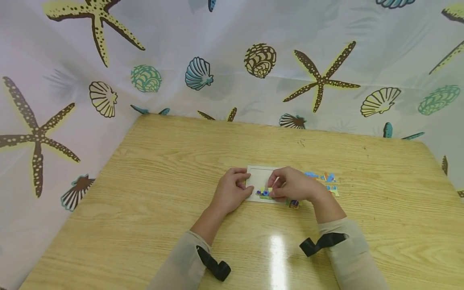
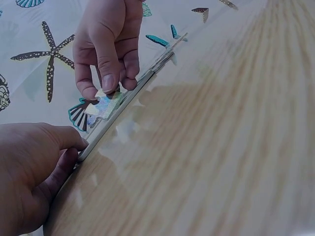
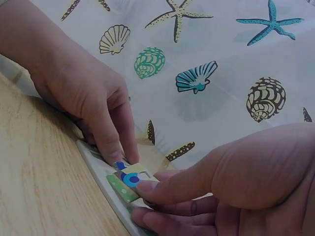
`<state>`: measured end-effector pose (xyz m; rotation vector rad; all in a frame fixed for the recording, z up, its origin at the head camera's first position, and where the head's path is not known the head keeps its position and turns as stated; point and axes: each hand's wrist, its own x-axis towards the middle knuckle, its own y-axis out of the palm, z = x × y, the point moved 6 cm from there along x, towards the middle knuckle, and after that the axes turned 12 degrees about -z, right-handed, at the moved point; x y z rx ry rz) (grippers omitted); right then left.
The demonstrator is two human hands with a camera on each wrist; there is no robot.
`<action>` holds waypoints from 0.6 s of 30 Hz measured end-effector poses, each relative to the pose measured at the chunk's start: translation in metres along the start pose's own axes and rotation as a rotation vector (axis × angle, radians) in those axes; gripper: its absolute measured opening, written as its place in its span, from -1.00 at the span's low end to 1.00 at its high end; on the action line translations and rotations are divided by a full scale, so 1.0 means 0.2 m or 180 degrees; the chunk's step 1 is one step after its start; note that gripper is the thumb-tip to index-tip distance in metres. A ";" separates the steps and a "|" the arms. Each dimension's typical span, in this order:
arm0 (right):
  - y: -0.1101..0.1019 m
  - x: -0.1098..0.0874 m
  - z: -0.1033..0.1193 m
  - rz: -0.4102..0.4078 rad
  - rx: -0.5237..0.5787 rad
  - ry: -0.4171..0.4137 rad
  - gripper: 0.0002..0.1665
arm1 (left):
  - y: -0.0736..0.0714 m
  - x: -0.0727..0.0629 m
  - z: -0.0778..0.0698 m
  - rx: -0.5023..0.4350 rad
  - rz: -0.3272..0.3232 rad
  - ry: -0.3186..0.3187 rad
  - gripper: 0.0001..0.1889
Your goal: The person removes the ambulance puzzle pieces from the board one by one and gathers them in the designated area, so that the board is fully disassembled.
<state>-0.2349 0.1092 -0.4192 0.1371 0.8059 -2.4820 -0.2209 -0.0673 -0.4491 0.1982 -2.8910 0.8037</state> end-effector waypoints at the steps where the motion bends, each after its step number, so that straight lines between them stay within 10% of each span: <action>1: -0.01 0.00 0.00 0.0010 -0.0003 -0.0004 -0.84 | 0.00 0.00 0.00 0.0005 0.0002 0.0003 -0.61; 18: -0.13 -0.02 -0.05 0.0053 0.0160 -0.0072 -0.74 | 0.01 0.00 0.00 -0.0014 0.0023 -0.0070 -0.61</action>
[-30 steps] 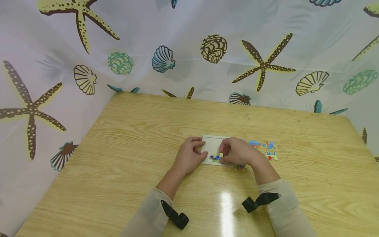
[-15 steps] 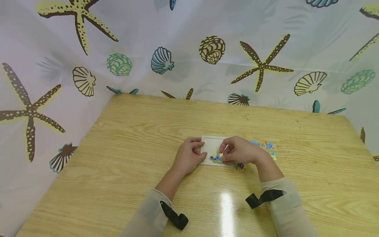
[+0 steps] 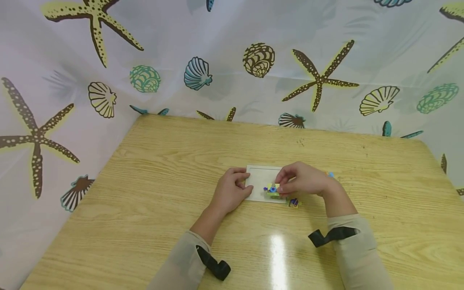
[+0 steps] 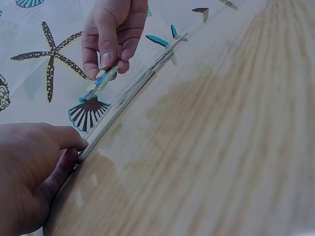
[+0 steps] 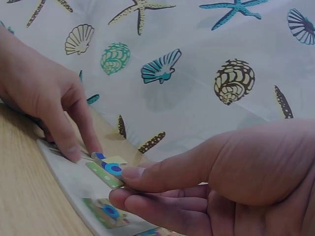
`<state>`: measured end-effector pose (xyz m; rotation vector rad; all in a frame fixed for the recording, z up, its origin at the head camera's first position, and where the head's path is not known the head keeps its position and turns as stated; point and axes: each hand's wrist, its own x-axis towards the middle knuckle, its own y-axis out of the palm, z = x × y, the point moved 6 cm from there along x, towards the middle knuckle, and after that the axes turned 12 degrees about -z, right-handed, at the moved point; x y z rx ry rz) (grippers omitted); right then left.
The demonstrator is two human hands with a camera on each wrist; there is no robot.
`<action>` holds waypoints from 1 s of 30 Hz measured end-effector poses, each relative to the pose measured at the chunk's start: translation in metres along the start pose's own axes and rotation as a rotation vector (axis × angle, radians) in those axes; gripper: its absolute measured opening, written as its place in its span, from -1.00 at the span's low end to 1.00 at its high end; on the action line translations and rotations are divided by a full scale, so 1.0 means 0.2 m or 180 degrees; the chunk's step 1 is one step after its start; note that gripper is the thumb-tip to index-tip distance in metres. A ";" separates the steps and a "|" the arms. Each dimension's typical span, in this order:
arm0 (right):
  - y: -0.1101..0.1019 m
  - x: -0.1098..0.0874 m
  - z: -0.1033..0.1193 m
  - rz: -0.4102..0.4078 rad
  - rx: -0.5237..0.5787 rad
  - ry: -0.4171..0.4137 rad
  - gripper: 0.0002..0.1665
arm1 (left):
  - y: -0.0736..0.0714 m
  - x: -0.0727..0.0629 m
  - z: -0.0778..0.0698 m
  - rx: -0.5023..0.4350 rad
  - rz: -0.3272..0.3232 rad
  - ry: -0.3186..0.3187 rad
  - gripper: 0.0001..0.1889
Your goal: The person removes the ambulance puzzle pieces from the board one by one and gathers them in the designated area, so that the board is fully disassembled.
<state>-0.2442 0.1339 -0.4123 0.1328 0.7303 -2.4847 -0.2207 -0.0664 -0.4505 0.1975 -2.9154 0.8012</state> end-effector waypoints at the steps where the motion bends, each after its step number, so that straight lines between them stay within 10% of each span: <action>1: -0.01 0.00 0.00 -0.0011 0.0021 0.0031 -0.74 | 0.00 0.00 0.00 -0.0006 -0.0001 -0.0004 -0.61; 30: -0.22 -0.15 -0.13 0.0115 -0.0338 0.0462 -0.76 | 0.00 0.00 -0.01 -0.0066 -0.0012 0.0022 -0.60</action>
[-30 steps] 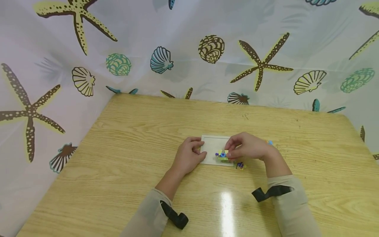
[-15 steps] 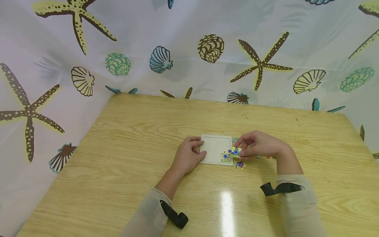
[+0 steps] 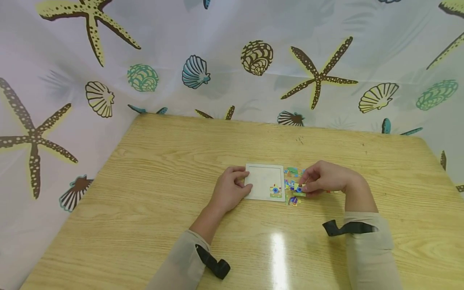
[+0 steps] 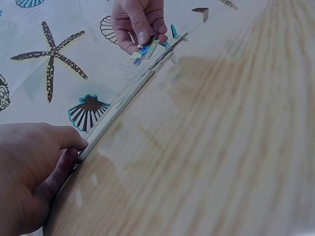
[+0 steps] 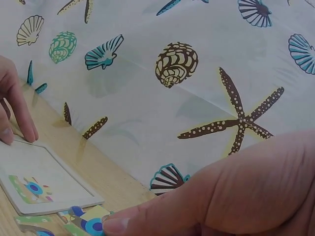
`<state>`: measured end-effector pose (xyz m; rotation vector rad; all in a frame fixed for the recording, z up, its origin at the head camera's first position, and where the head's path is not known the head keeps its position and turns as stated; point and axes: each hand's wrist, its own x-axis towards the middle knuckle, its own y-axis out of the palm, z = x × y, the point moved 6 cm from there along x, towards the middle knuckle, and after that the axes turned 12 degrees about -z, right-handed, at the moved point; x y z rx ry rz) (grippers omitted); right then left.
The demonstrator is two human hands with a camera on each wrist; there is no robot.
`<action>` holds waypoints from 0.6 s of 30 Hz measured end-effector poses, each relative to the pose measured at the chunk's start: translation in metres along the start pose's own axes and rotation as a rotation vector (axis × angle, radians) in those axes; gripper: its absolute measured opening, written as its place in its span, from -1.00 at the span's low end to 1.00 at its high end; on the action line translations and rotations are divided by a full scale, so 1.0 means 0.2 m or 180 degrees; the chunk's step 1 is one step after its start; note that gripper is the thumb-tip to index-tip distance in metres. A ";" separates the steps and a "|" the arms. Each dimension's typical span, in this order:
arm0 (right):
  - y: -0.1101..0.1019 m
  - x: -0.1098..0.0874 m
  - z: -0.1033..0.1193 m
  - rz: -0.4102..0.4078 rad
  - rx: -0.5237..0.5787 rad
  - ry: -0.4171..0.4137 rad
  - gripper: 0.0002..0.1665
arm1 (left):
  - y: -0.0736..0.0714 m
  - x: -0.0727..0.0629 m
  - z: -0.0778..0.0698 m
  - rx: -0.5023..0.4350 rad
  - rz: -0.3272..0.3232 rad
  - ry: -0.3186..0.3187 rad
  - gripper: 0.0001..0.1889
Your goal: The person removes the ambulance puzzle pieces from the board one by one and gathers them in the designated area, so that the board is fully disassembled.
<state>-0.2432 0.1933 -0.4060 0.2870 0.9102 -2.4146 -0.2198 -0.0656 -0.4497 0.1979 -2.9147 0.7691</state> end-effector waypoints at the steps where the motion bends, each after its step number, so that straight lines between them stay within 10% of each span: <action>1: 0.00 0.00 0.00 0.0000 -0.0035 0.0010 -0.76 | 0.00 0.00 0.00 -0.0001 0.0000 0.0003 -0.60; 18: -0.05 -0.06 -0.09 0.0078 -0.0326 0.0360 -0.80 | 0.00 0.00 0.00 0.0043 -0.0001 -0.0021 -0.60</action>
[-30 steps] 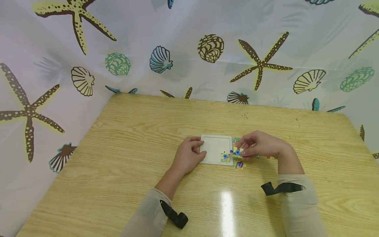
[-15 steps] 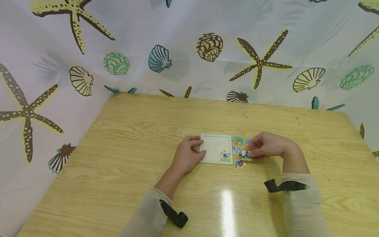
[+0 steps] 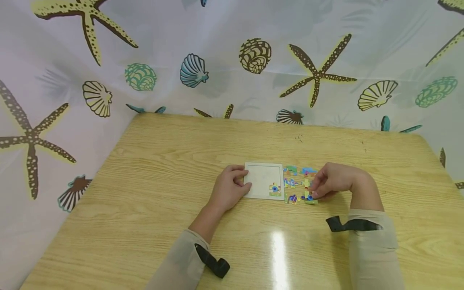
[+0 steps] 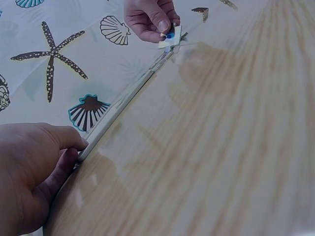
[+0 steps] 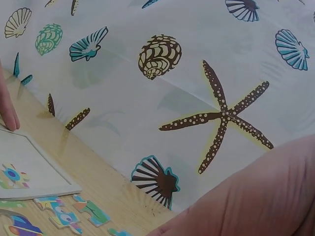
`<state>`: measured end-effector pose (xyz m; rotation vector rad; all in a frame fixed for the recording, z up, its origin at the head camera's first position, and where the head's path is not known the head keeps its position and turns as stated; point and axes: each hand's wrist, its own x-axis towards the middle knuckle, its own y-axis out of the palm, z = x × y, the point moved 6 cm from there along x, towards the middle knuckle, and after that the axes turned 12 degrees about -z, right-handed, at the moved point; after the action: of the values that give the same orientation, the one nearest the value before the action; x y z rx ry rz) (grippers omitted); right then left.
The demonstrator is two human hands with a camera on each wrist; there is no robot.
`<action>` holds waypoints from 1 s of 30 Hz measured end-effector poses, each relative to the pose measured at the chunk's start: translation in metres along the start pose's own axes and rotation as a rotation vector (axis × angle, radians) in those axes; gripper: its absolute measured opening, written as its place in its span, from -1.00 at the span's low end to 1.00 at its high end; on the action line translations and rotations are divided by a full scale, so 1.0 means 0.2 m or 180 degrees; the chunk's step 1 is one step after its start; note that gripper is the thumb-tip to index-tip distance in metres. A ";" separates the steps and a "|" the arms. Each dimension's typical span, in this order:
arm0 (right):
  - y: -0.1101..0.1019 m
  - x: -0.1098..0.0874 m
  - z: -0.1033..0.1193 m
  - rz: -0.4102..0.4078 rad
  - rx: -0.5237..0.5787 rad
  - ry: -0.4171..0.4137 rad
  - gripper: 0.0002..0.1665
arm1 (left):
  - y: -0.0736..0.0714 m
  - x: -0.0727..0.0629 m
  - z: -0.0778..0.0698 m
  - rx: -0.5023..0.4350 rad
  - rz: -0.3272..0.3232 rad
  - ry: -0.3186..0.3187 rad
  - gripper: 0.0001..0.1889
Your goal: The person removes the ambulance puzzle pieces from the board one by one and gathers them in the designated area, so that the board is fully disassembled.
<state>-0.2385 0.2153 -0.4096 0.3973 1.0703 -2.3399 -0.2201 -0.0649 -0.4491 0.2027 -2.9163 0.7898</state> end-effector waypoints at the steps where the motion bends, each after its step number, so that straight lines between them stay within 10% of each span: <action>1: 0.00 0.00 0.00 -0.0013 -0.0019 0.0040 -0.81 | 0.00 0.00 0.00 0.0001 0.0001 -0.0003 -0.60; 15: 0.00 0.01 0.00 -0.0213 -0.0320 0.0343 -0.87 | -0.01 0.00 0.00 -0.0054 0.0007 -0.0053 -0.60; 30: 0.00 0.00 0.03 -0.0232 -0.0275 0.0116 -0.84 | 0.00 0.00 0.00 -0.0040 0.0027 -0.0066 -0.60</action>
<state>-0.2398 0.2102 -0.4054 0.3757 1.2176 -2.3481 -0.2205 -0.0646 -0.4499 0.1989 -2.9425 0.7751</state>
